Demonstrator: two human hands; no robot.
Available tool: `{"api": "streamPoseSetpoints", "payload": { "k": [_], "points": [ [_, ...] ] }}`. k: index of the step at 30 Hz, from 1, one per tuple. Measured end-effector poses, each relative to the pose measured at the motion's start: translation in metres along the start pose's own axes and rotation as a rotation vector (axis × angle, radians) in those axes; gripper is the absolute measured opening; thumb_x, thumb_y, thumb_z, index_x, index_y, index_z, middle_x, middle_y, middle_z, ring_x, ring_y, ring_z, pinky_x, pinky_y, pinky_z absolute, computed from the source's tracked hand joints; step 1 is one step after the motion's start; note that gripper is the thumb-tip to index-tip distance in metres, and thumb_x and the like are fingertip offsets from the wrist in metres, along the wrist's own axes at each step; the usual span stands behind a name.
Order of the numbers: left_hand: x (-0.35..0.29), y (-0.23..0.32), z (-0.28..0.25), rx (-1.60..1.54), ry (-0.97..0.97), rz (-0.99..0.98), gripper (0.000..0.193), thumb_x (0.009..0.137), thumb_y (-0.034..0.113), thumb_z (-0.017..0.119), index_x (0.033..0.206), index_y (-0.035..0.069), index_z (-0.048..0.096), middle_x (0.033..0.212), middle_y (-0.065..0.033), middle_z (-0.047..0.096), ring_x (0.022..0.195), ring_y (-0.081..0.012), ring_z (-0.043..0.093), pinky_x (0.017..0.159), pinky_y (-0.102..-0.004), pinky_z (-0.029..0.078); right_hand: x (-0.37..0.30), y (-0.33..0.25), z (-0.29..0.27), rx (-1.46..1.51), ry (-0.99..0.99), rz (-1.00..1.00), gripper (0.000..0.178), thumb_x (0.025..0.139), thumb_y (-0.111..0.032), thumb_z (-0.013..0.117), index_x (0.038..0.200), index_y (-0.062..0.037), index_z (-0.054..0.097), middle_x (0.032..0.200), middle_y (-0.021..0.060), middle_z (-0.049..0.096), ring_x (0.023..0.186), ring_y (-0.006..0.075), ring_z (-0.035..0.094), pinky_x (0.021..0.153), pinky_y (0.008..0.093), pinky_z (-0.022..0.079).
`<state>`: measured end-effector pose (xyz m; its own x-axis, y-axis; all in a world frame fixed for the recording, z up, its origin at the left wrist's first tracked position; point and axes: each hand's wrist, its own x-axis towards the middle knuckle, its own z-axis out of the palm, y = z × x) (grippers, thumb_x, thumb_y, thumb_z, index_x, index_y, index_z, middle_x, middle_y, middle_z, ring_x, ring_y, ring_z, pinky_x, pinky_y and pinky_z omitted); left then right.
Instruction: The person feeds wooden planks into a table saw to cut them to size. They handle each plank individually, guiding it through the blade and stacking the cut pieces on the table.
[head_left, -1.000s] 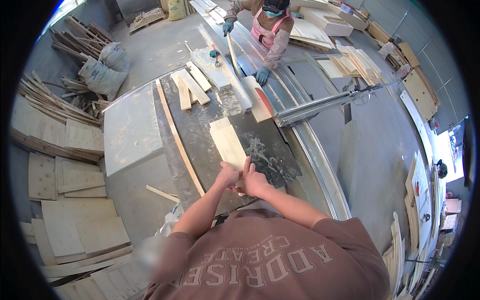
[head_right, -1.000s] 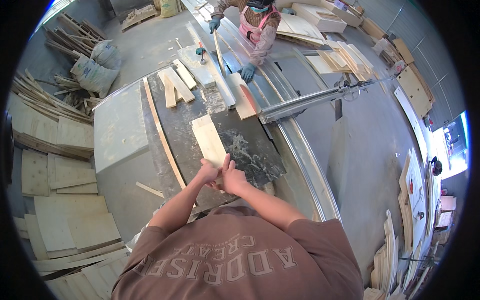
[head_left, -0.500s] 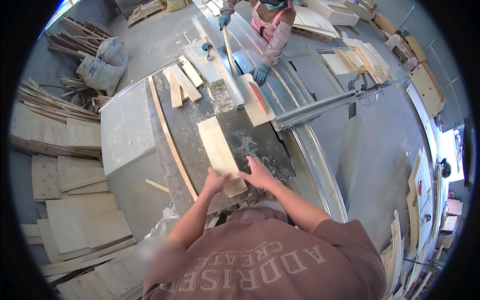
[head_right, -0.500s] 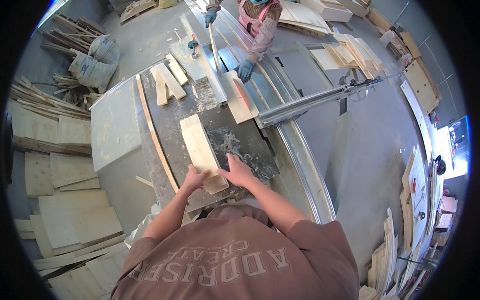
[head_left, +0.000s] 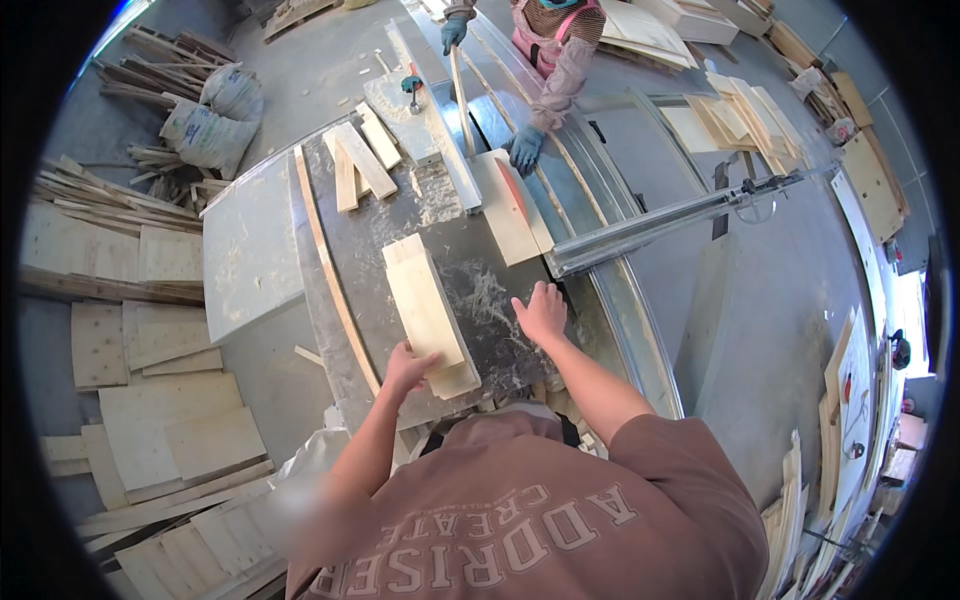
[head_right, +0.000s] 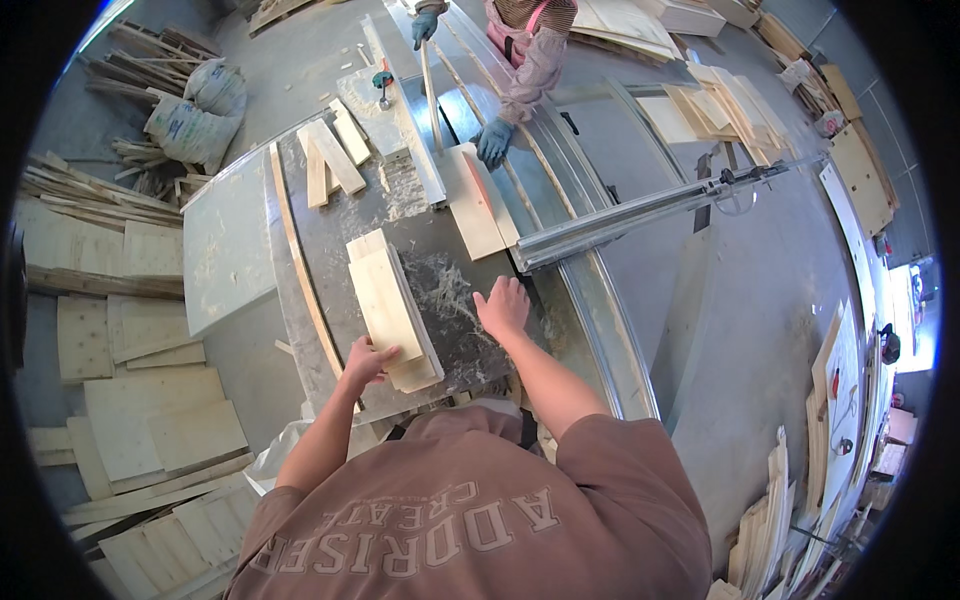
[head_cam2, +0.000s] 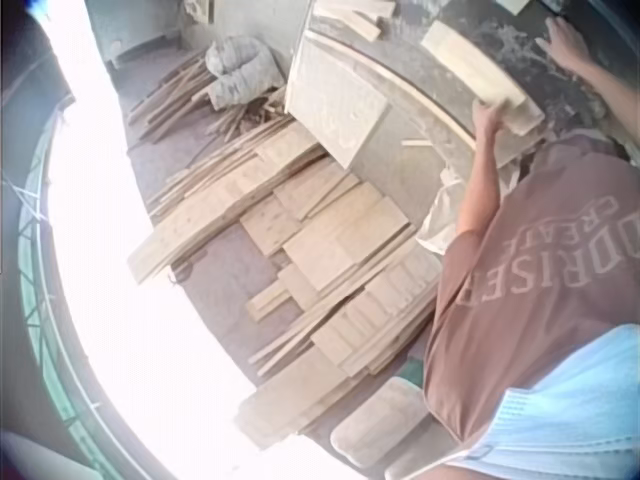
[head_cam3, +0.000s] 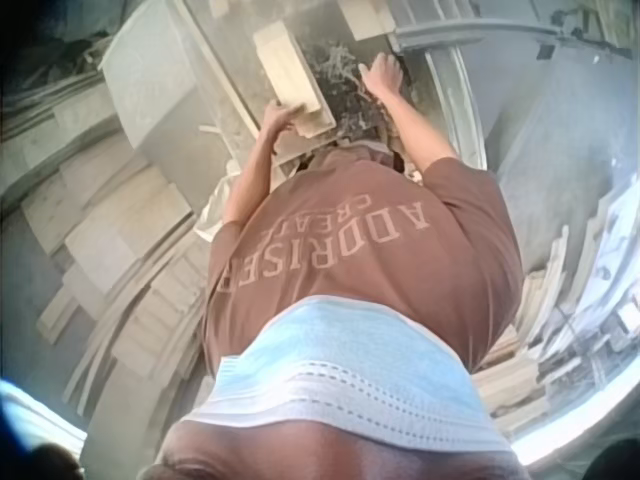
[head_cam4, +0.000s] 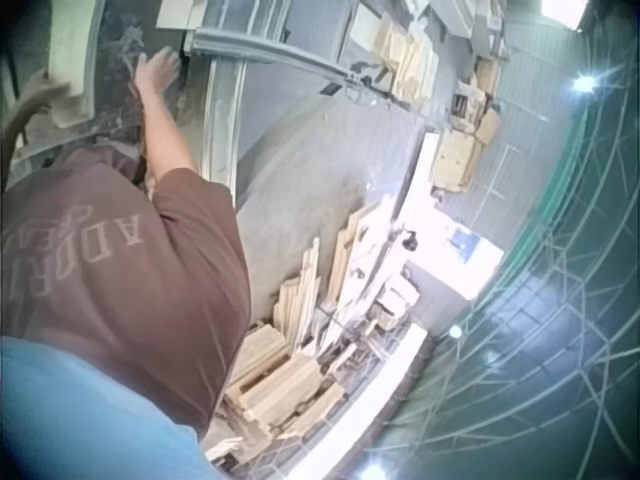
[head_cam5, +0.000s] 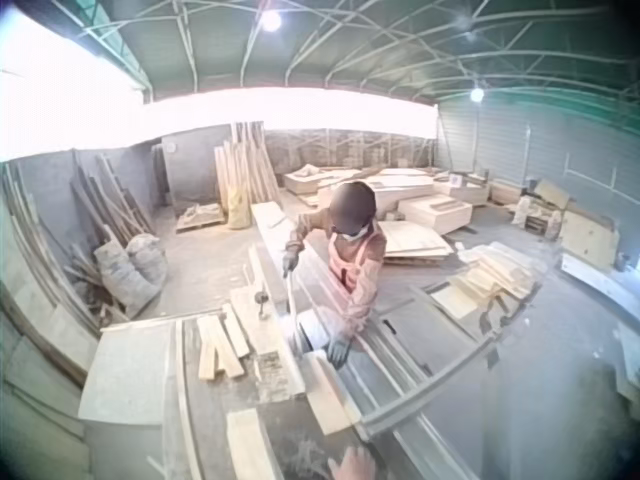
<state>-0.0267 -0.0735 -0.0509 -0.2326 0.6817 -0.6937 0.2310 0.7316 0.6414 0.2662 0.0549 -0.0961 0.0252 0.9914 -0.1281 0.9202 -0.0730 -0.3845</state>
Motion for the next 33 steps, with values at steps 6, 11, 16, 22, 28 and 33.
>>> {"api": "streamPoseSetpoints", "payload": {
  "k": [6,11,16,22,28,33],
  "points": [
    [0.007,-0.007,0.004,0.028,0.068,-0.009,0.066,0.086,0.037,0.092,0.13,0.0,0.06,0.104,-0.0136,0.077,0.083,-0.0235,0.074,0.062,-0.0386,0.06,0.022,-0.006,0.004,-0.079,0.016,-0.044,0.057,0.094,-0.045,0.079,0.124,-0.0015,0.058,0.128,0.0174,0.059,0.125,0.0359,0.058,0.103,0.0515,0.049],
    [0.002,-0.003,0.009,0.024,0.152,-0.022,0.063,0.084,0.034,0.093,0.124,-0.005,0.064,0.101,-0.0153,0.078,0.078,-0.0203,0.075,0.055,-0.0342,0.058,0.033,-0.004,0.011,-0.117,0.017,-0.038,0.059,0.093,-0.046,0.081,0.124,-0.0019,0.058,0.127,0.0166,0.059,0.125,0.0345,0.059,0.103,0.0504,0.049],
    [0.0,-0.001,0.013,0.014,0.186,-0.007,0.063,0.085,0.033,0.093,0.124,-0.007,0.064,0.099,-0.0154,0.078,0.074,-0.0197,0.074,0.054,-0.034,0.057,0.043,-0.003,0.012,-0.157,0.023,-0.036,0.064,0.09,-0.048,0.083,0.126,-0.0015,0.057,0.128,0.0163,0.058,0.125,0.034,0.058,0.103,0.0498,0.049],
    [0.001,-0.001,0.015,0.008,0.192,-0.005,0.063,0.085,0.033,0.093,0.125,-0.007,0.064,0.097,-0.0159,0.078,0.071,-0.0196,0.073,0.052,-0.0339,0.056,0.057,-0.003,0.013,-0.197,0.046,-0.065,0.074,0.089,-0.051,0.084,0.13,0.0027,0.055,0.13,0.0173,0.057,0.124,0.0338,0.058,0.103,0.0483,0.05],
    [-0.001,-0.001,0.016,-0.013,0.193,-0.008,0.062,0.085,0.032,0.093,0.124,-0.007,0.064,0.098,-0.0163,0.078,0.072,-0.0201,0.073,0.053,-0.0337,0.056,0.061,-0.006,0.013,-0.276,0.004,0.03,0.084,0.089,-0.054,0.083,0.138,0.008,0.052,0.133,0.0179,0.058,0.125,0.0317,0.058,0.104,0.0443,0.051],
    [-0.003,-0.002,0.016,-0.009,0.193,-0.003,0.061,0.085,0.032,0.092,0.123,-0.007,0.065,0.099,-0.0163,0.078,0.076,-0.0204,0.074,0.054,-0.034,0.057,0.056,0.004,0.028,-0.321,0.014,0.031,0.087,0.089,-0.053,0.083,0.139,0.0109,0.051,0.131,0.0178,0.059,0.123,0.0311,0.059,0.104,0.0416,0.051]
  ]
}}
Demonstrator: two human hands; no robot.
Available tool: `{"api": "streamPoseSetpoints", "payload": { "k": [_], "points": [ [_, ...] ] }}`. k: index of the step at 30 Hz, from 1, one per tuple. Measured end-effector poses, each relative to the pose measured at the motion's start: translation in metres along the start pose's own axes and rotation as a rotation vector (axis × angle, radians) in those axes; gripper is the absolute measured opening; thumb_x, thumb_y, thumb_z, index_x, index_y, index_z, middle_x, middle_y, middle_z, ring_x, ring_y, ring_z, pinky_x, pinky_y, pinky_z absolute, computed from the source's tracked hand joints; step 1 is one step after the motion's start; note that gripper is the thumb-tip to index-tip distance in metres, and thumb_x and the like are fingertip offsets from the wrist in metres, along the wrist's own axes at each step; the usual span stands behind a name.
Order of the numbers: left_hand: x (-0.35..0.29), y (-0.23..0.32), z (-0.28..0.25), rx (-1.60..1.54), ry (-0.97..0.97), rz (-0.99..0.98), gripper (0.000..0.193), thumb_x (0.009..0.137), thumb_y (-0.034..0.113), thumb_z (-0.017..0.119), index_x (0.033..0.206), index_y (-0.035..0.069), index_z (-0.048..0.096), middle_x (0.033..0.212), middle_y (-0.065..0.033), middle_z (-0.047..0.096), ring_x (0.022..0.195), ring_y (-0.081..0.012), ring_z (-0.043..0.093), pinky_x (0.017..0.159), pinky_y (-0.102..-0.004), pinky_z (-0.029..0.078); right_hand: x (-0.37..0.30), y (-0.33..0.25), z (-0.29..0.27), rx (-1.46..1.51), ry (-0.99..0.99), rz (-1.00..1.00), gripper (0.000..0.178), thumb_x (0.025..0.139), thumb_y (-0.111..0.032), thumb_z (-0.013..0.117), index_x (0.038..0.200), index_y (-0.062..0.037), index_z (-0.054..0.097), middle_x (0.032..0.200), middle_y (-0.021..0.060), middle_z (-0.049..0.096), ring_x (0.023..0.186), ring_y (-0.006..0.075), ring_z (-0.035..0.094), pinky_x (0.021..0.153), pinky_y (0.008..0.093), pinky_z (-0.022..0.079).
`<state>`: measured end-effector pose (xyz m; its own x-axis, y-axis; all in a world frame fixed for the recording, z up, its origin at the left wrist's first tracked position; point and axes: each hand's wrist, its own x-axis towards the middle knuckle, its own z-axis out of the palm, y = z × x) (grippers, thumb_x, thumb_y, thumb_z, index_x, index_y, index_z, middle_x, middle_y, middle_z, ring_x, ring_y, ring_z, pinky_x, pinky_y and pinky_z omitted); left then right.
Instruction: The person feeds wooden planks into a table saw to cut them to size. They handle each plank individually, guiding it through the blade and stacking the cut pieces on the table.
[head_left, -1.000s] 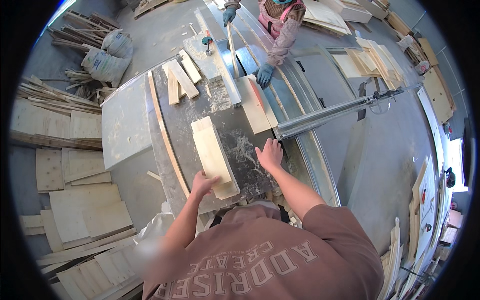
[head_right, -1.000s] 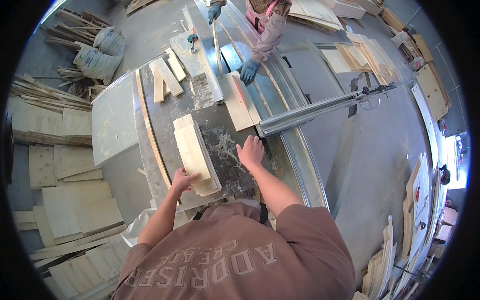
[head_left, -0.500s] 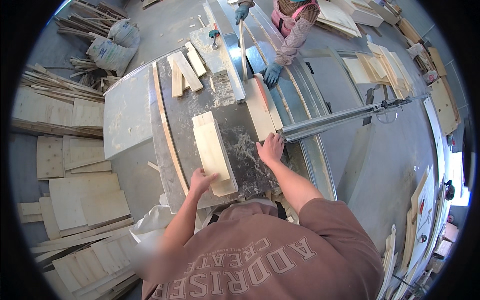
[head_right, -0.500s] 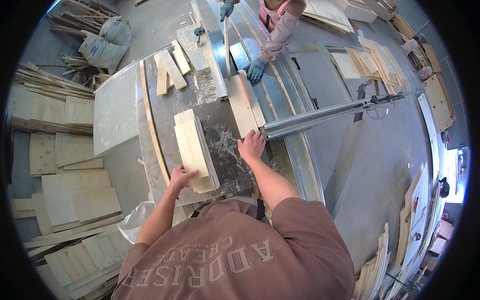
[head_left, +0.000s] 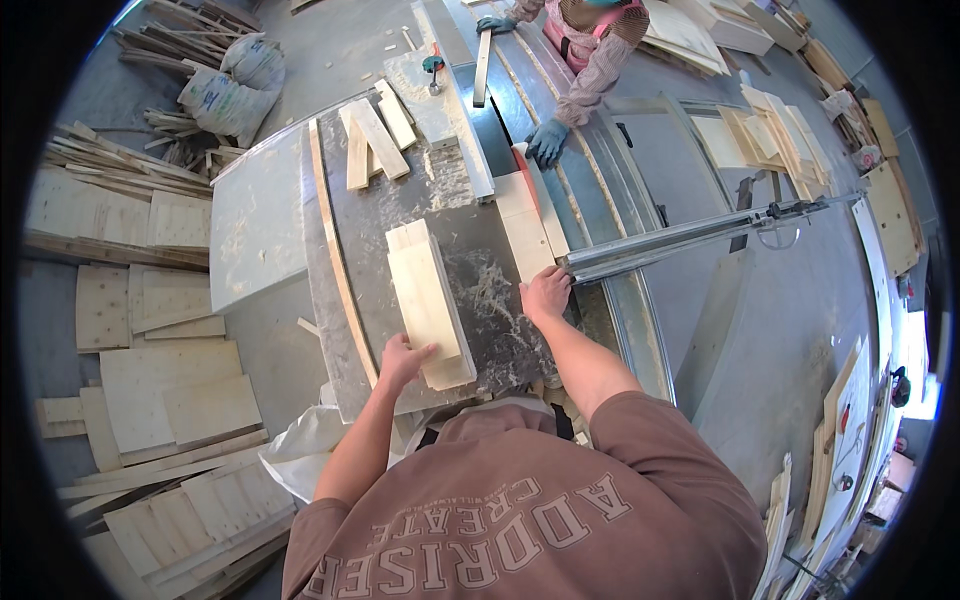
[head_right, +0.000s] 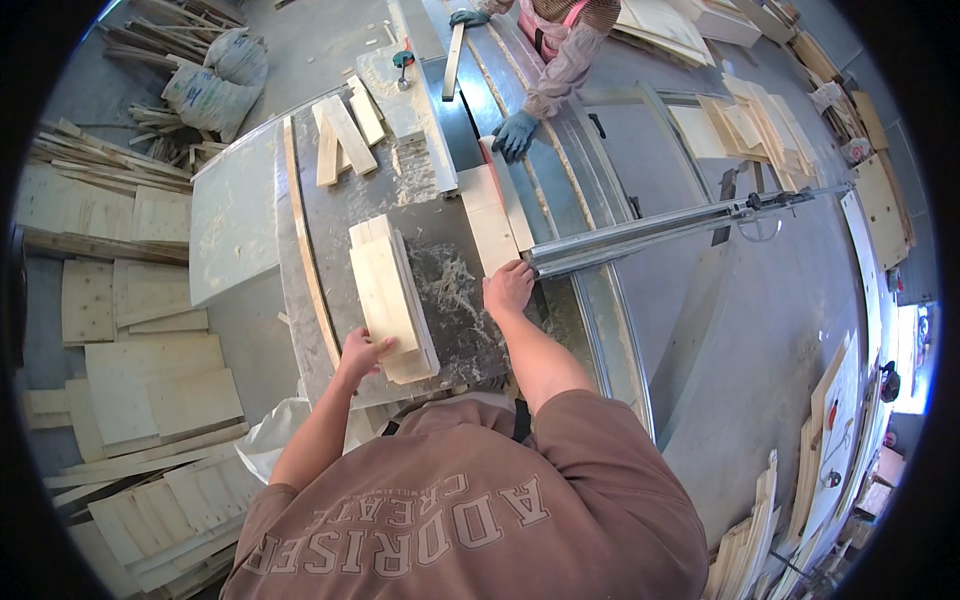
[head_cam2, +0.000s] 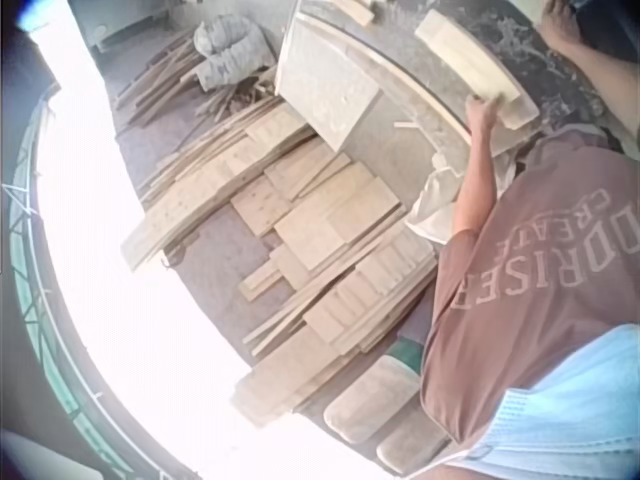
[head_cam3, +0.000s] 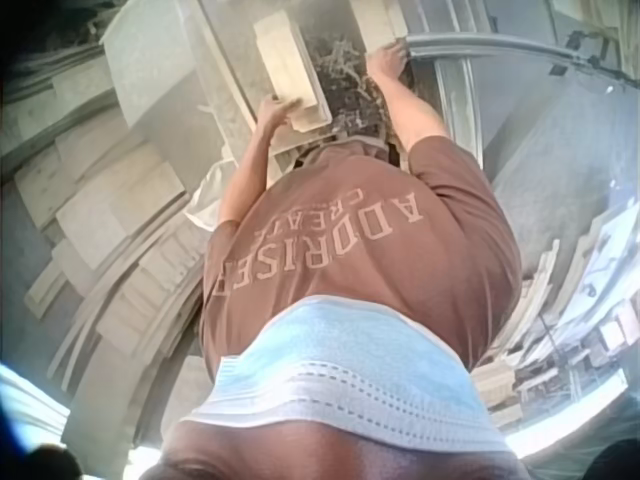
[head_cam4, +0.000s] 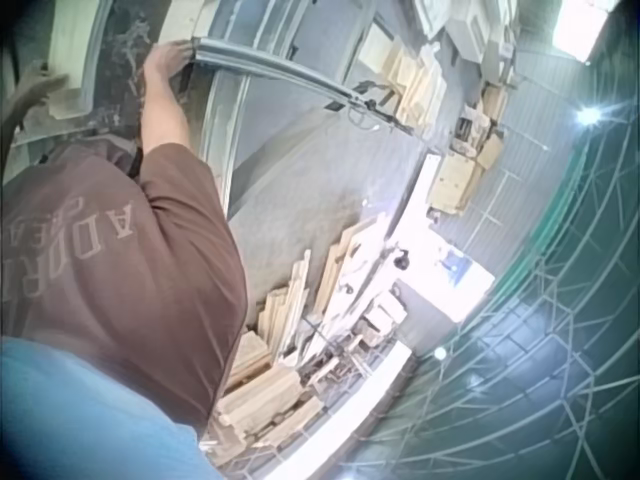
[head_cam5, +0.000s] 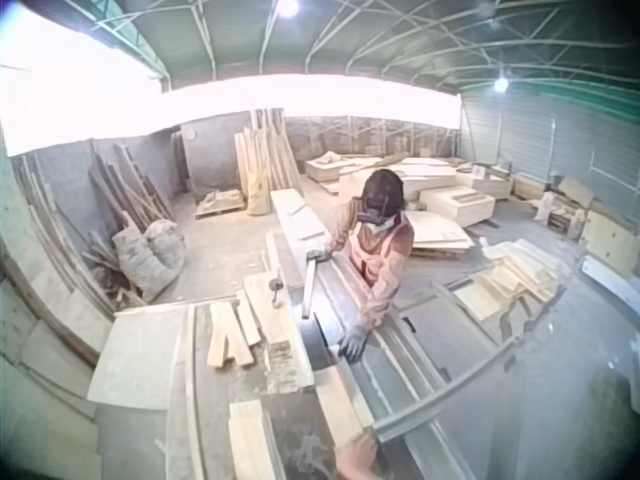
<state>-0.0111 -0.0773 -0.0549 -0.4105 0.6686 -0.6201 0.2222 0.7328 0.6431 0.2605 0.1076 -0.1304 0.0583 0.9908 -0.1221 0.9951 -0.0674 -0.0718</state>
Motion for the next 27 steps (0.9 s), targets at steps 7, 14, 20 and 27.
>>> {"api": "streamPoseSetpoints", "payload": {
  "k": [7,14,20,27],
  "points": [
    [-0.007,-0.004,-0.002,-0.01,-0.031,-0.007,0.062,0.086,0.03,0.091,0.127,-0.007,0.064,0.107,-0.0186,0.078,0.087,-0.0232,0.077,0.064,-0.0361,0.061,-0.041,0.023,-0.021,0.08,-0.225,0.047,0.092,0.082,-0.051,0.087,0.138,0.0124,0.051,0.135,0.0226,0.057,0.129,0.0366,0.058,0.107,0.0456,0.052],
    [-0.017,-0.026,0.006,0.018,0.02,0.134,0.075,0.086,0.032,0.089,0.142,-0.006,0.056,0.129,-0.0242,0.074,0.118,-0.0314,0.074,0.1,-0.0426,0.058,-0.126,0.056,-0.027,0.517,-0.394,-0.098,0.102,0.075,-0.05,0.091,0.138,0.0163,0.045,0.134,0.0308,0.057,0.129,0.043,0.059,0.109,0.0489,0.051],
    [-0.015,-0.054,0.029,-0.4,0.225,0.433,0.066,0.1,0.011,0.072,0.156,-0.005,0.043,0.14,-0.0197,0.068,0.132,-0.0244,0.064,0.111,-0.0354,0.05,-0.202,-0.015,-0.096,0.78,-0.262,-0.309,0.092,0.076,-0.041,0.091,0.13,0.0105,0.038,0.131,0.0305,0.056,0.124,0.0435,0.061,0.105,0.0485,0.053],
    [-0.052,-0.038,0.013,-0.653,-0.019,0.398,0.042,0.104,0.012,0.061,0.142,-0.005,0.055,0.13,-0.0131,0.07,0.113,-0.0191,0.066,0.099,-0.0343,0.053,-0.247,-0.084,-0.089,0.592,-0.261,-0.355,0.092,0.083,-0.047,0.088,0.136,0.009,0.037,0.136,0.0313,0.049,0.128,0.0471,0.054,0.109,0.0545,0.048]
  ]
}}
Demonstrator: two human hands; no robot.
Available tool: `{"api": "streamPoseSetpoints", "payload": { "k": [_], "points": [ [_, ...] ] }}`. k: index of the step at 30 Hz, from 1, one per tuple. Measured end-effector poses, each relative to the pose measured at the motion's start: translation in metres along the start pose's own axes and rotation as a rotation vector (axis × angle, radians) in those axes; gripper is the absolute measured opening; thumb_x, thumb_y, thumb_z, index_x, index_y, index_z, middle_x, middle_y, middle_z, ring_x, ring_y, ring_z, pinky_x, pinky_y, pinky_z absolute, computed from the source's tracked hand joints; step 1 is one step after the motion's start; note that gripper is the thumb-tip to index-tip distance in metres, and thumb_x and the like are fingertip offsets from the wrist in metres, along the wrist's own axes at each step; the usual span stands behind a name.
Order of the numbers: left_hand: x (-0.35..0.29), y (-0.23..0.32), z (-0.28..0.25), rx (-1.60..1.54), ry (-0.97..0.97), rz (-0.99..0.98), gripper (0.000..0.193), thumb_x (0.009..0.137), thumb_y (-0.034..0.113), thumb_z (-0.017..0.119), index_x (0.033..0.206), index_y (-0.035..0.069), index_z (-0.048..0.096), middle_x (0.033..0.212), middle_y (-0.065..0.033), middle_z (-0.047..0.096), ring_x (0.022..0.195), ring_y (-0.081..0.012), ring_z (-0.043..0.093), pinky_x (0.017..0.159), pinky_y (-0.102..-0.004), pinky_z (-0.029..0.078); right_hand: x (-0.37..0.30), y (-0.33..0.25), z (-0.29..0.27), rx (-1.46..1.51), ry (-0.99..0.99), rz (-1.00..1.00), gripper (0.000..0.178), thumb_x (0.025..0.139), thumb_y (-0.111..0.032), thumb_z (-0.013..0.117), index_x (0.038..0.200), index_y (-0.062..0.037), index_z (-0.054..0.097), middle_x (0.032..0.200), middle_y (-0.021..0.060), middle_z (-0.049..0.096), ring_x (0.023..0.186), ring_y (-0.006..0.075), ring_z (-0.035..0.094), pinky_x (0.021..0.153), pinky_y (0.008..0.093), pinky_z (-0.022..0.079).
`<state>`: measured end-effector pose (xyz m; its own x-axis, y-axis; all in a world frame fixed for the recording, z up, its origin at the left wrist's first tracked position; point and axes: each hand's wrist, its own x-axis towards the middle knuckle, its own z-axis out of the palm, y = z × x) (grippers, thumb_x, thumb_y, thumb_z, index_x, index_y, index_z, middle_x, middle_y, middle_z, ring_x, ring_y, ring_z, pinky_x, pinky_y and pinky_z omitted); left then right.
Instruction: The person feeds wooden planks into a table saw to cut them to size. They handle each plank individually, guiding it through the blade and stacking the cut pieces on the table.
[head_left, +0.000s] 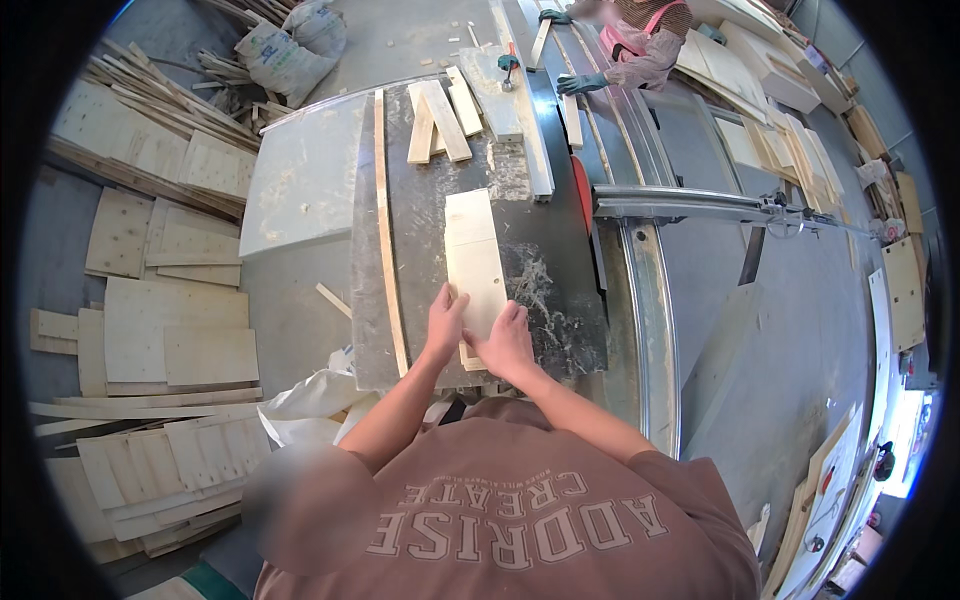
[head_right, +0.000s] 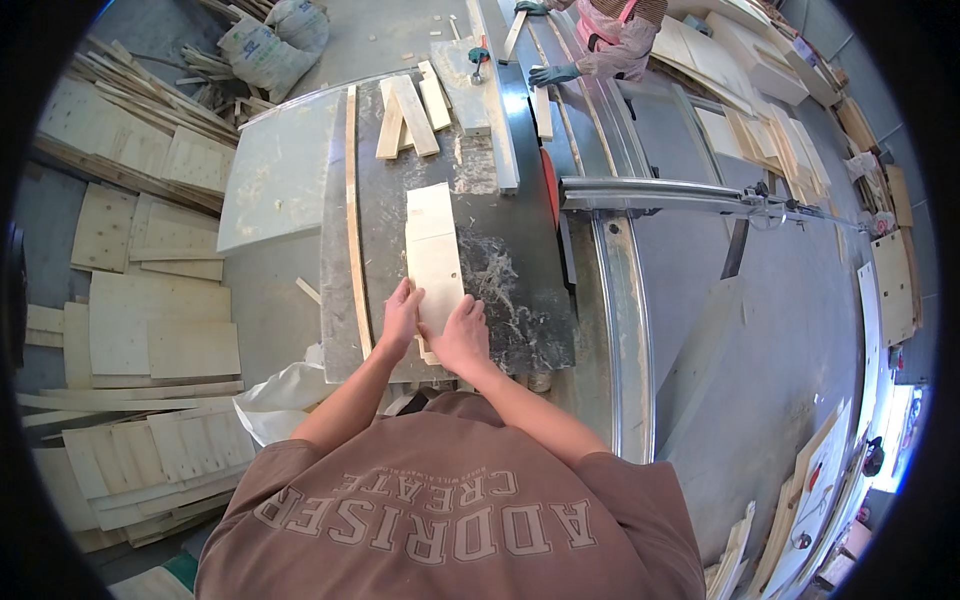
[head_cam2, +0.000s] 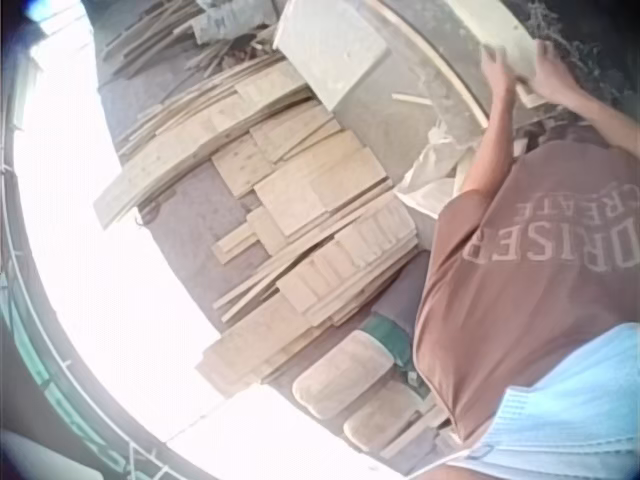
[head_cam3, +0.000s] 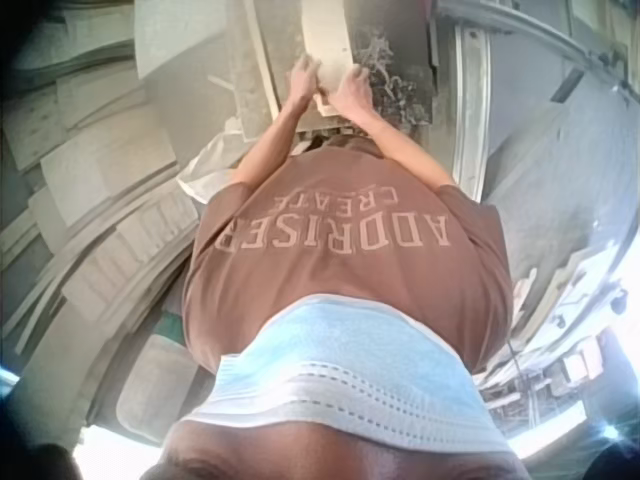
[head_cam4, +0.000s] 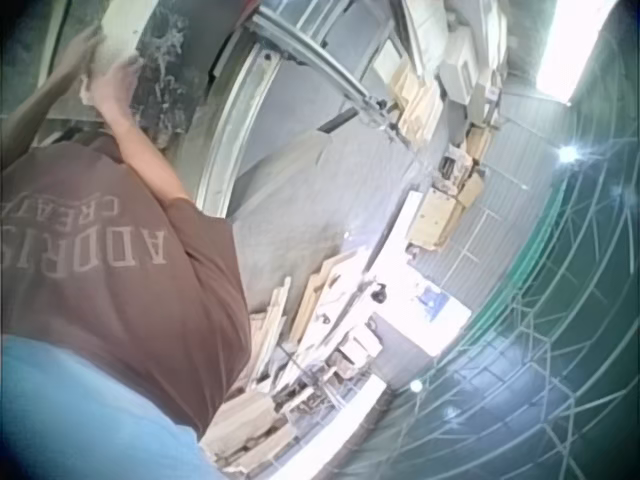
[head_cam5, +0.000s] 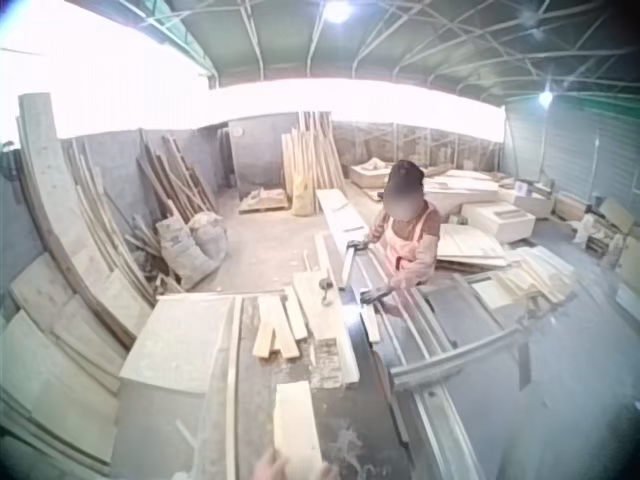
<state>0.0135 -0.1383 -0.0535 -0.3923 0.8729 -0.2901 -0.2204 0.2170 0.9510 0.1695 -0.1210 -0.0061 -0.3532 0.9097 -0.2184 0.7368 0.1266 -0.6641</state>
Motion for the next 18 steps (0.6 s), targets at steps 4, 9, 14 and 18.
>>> {"api": "streamPoseSetpoints", "payload": {
  "k": [4,9,14,18],
  "points": [
    [-0.015,0.001,-0.006,0.274,-0.006,0.009,0.068,0.096,0.013,0.069,0.154,-0.012,0.045,0.138,-0.0271,0.067,0.12,-0.0285,0.07,0.1,-0.041,0.056,-0.011,-0.003,0.015,-0.158,-0.016,-0.029,0.102,0.086,-0.048,0.085,0.146,0.0121,0.03,0.141,0.0329,0.047,0.13,0.0484,0.053,0.11,0.062,0.044],
    [-0.041,-0.043,-0.018,0.464,0.064,0.175,0.071,0.088,0.007,0.076,0.15,-0.008,0.045,0.128,-0.0287,0.07,0.116,-0.0364,0.072,0.099,-0.0439,0.058,-0.03,0.031,0.06,-0.107,-0.047,-0.16,0.122,0.087,-0.044,0.085,0.161,0.0158,0.009,0.156,0.0374,0.038,0.138,0.0519,0.049,0.114,0.0627,0.042],
    [-0.066,-0.038,-0.032,0.477,0.057,0.241,0.072,0.084,0.005,0.081,0.148,-0.005,0.049,0.131,-0.0291,0.07,0.121,-0.0406,0.071,0.104,-0.046,0.056,-0.044,0.033,0.078,-0.088,-0.099,-0.16,0.127,0.085,-0.04,0.087,0.162,0.0158,0.003,0.162,0.0388,0.032,0.144,0.0533,0.045,0.117,0.0627,0.041],
    [-0.065,-0.063,-0.046,0.357,-0.065,0.231,0.065,0.085,-0.004,0.078,0.145,-0.004,0.053,0.13,-0.0227,0.072,0.12,-0.03,0.071,0.103,-0.0419,0.056,-0.054,0.039,0.082,-0.079,-0.158,-0.135,0.132,0.085,-0.048,0.086,0.162,0.0158,-0.001,0.164,0.0377,0.031,0.147,0.0504,0.045,0.117,0.0584,0.044]
  ]
}}
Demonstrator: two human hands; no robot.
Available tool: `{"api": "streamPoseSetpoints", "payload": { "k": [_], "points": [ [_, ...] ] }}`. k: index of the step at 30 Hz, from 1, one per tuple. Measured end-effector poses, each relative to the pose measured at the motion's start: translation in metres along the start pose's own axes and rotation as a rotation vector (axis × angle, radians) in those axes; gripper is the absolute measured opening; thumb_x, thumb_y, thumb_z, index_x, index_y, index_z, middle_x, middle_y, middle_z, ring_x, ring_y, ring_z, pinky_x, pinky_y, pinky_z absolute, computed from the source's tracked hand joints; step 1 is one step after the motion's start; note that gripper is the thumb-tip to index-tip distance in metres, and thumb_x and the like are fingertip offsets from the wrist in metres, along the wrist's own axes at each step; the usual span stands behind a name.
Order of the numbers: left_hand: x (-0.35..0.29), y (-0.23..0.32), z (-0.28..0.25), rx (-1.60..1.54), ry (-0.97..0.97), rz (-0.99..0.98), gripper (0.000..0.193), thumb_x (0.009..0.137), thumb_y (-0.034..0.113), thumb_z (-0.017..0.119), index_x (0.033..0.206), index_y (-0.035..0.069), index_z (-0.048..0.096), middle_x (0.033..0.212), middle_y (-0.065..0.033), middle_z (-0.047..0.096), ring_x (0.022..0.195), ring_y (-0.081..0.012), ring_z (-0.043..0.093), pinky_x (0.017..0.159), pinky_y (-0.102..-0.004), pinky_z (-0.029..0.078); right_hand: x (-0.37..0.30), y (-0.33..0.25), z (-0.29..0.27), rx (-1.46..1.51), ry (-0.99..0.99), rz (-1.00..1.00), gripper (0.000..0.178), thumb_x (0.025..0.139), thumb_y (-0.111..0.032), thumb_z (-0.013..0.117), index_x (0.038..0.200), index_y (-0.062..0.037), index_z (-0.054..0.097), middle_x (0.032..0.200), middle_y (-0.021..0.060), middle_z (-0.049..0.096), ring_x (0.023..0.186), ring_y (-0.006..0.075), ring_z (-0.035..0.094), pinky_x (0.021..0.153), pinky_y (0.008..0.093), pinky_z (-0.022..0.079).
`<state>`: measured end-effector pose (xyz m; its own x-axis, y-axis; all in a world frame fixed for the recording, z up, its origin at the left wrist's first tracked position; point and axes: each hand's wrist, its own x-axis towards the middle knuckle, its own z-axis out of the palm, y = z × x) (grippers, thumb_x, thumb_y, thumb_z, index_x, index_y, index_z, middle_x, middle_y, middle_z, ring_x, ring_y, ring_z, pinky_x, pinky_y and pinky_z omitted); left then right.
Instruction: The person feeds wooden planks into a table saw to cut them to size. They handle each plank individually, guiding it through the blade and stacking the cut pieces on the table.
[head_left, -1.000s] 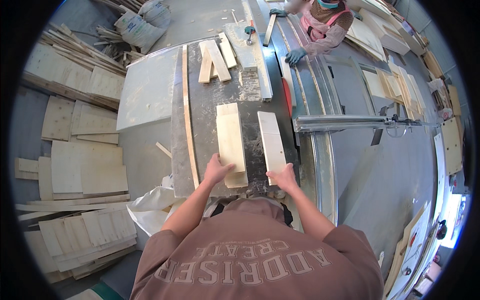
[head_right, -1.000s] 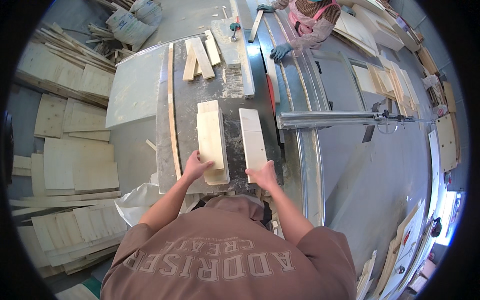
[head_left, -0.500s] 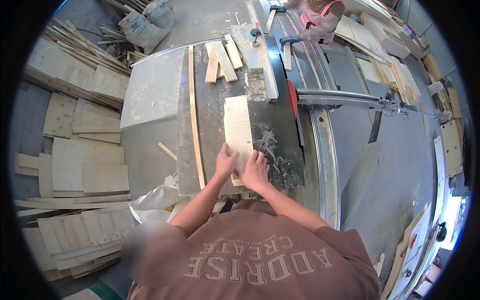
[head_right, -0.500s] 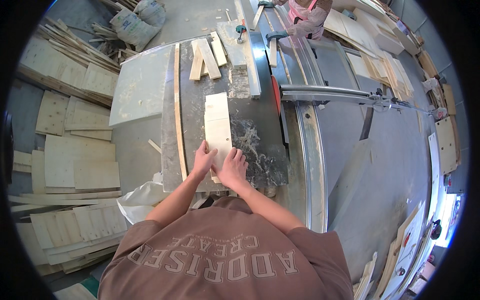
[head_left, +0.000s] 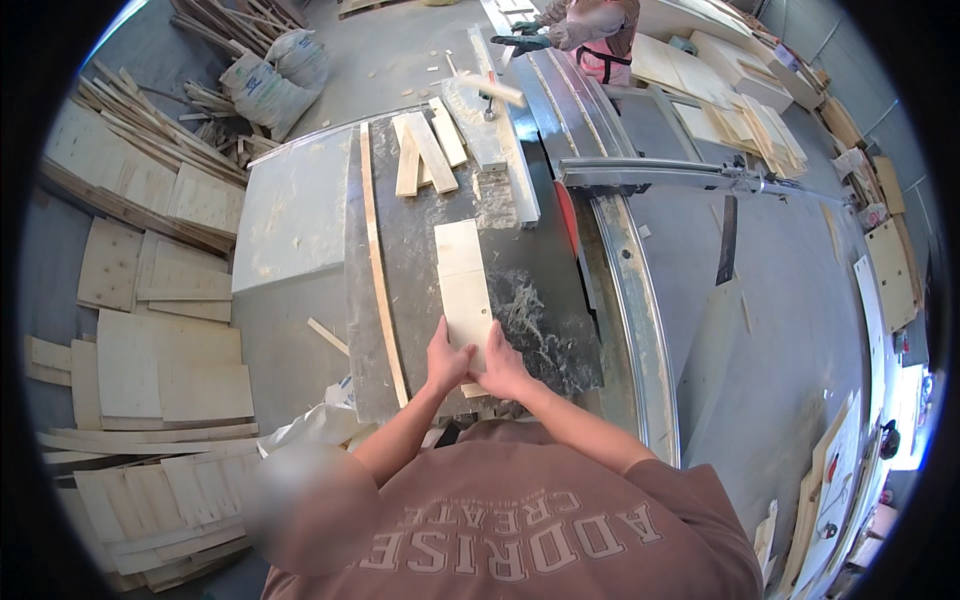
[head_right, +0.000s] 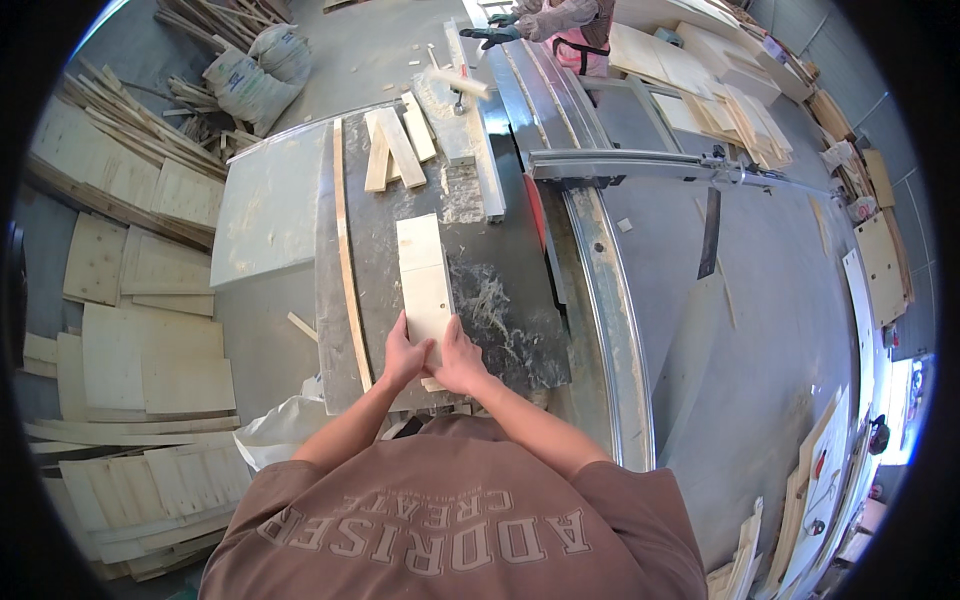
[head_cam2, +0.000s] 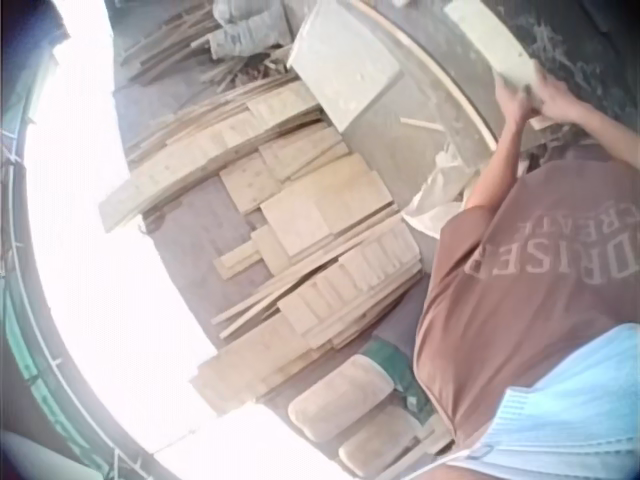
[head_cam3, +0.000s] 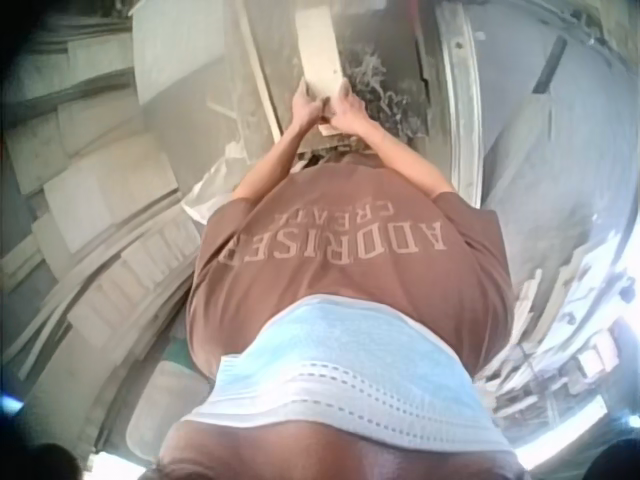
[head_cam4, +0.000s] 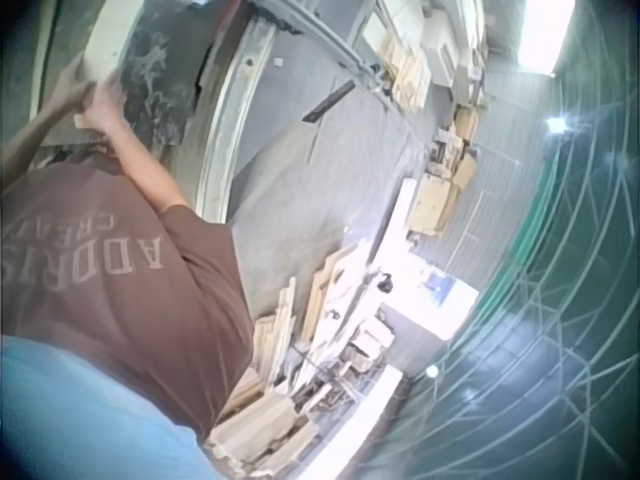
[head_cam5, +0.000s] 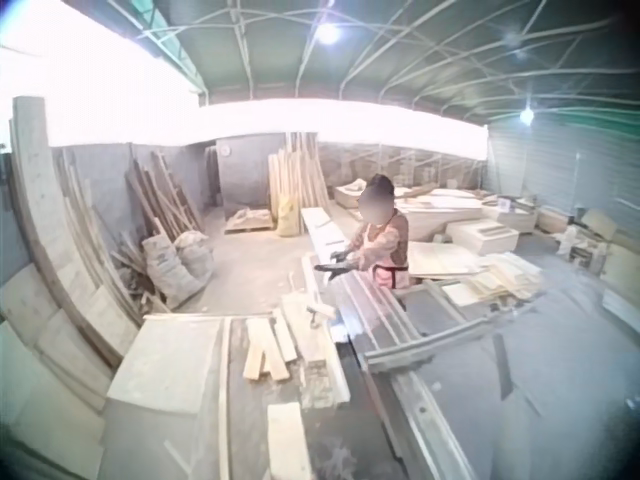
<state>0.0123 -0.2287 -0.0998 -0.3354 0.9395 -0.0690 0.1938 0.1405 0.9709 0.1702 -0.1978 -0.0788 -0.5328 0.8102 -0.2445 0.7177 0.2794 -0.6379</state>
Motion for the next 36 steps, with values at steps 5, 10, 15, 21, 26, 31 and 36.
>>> {"api": "streamPoseSetpoints", "payload": {
  "k": [5,10,15,21,26,31,36],
  "points": [
    [-0.015,-0.011,-0.002,0.012,-0.002,0.03,0.067,0.085,-0.001,0.079,0.147,-0.001,0.054,0.124,-0.0257,0.075,0.116,-0.0371,0.074,0.1,-0.0442,0.058,-0.016,0.004,0.012,-0.036,0.028,-0.044,0.141,0.083,-0.054,0.088,0.161,0.0157,-0.006,0.165,0.0385,0.028,0.147,0.0521,0.045,0.117,0.054,0.046],
    [-0.021,-0.017,-0.007,0.023,-0.047,0.009,0.075,0.086,0.0,0.08,0.154,-0.002,0.047,0.13,-0.0267,0.073,0.121,-0.0374,0.072,0.103,-0.0438,0.056,-0.026,-0.006,0.011,-0.083,-0.035,0.019,0.149,0.079,-0.06,0.09,0.161,0.0172,-0.007,0.162,0.041,0.029,0.14,0.0533,0.052,0.112,0.0527,0.052],
    [-0.035,-0.036,0.0,-0.022,-0.048,-0.009,0.094,0.088,-0.001,0.079,0.166,-0.007,0.028,0.149,-0.0297,0.062,0.136,-0.0363,0.064,0.113,-0.0415,0.05,-0.041,-0.003,0.021,-0.197,-0.024,0.026,0.153,0.075,-0.066,0.09,0.16,0.0183,-0.005,0.155,0.0388,0.038,0.125,0.0508,0.064,0.1,0.0534,0.059],
    [-0.038,-0.043,0.003,0.002,-0.051,-0.016,0.097,0.089,-0.001,0.077,0.168,-0.009,0.022,0.155,-0.0309,0.056,0.14,-0.0361,0.06,0.117,-0.0407,0.048,-0.046,-0.001,0.021,-0.227,-0.006,0.024,0.149,0.077,-0.064,0.09,0.159,0.0209,-0.002,0.146,0.0404,0.044,0.124,0.0527,0.063,0.099,0.0517,0.059],
    [-0.044,-0.036,0.001,-0.004,-0.06,-0.014,0.095,0.09,-0.001,0.076,0.168,-0.009,0.022,0.155,-0.0312,0.056,0.141,-0.0365,0.059,0.118,-0.0406,0.047,-0.05,-0.003,0.022,-0.23,0.002,0.023,0.149,0.077,-0.065,0.089,0.159,0.0201,-0.001,0.144,0.0398,0.047,0.121,0.0523,0.065,0.098,0.0519,0.059],
    [-0.047,-0.04,0.004,-0.021,-0.04,-0.047,0.084,0.092,-0.006,0.071,0.166,-0.002,0.032,0.146,-0.0231,0.064,0.132,-0.0303,0.063,0.113,-0.04,0.049,-0.055,-0.005,0.019,-0.231,-0.009,0.035,0.15,0.077,-0.066,0.089,0.159,0.0199,-0.002,0.144,0.0394,0.047,0.12,0.0521,0.065,0.097,0.0522,0.06],
    [-0.055,-0.038,0.002,-0.025,-0.084,-0.035,0.095,0.092,0.002,0.075,0.169,-0.008,0.02,0.156,-0.0316,0.055,0.141,-0.0367,0.059,0.118,-0.04,0.046,-0.06,0.002,0.03,-0.249,0.007,0.033,0.15,0.076,-0.067,0.089,0.16,0.0192,-0.001,0.143,0.0396,0.047,0.119,0.052,0.066,0.096,0.0526,0.06]
  ]
}}
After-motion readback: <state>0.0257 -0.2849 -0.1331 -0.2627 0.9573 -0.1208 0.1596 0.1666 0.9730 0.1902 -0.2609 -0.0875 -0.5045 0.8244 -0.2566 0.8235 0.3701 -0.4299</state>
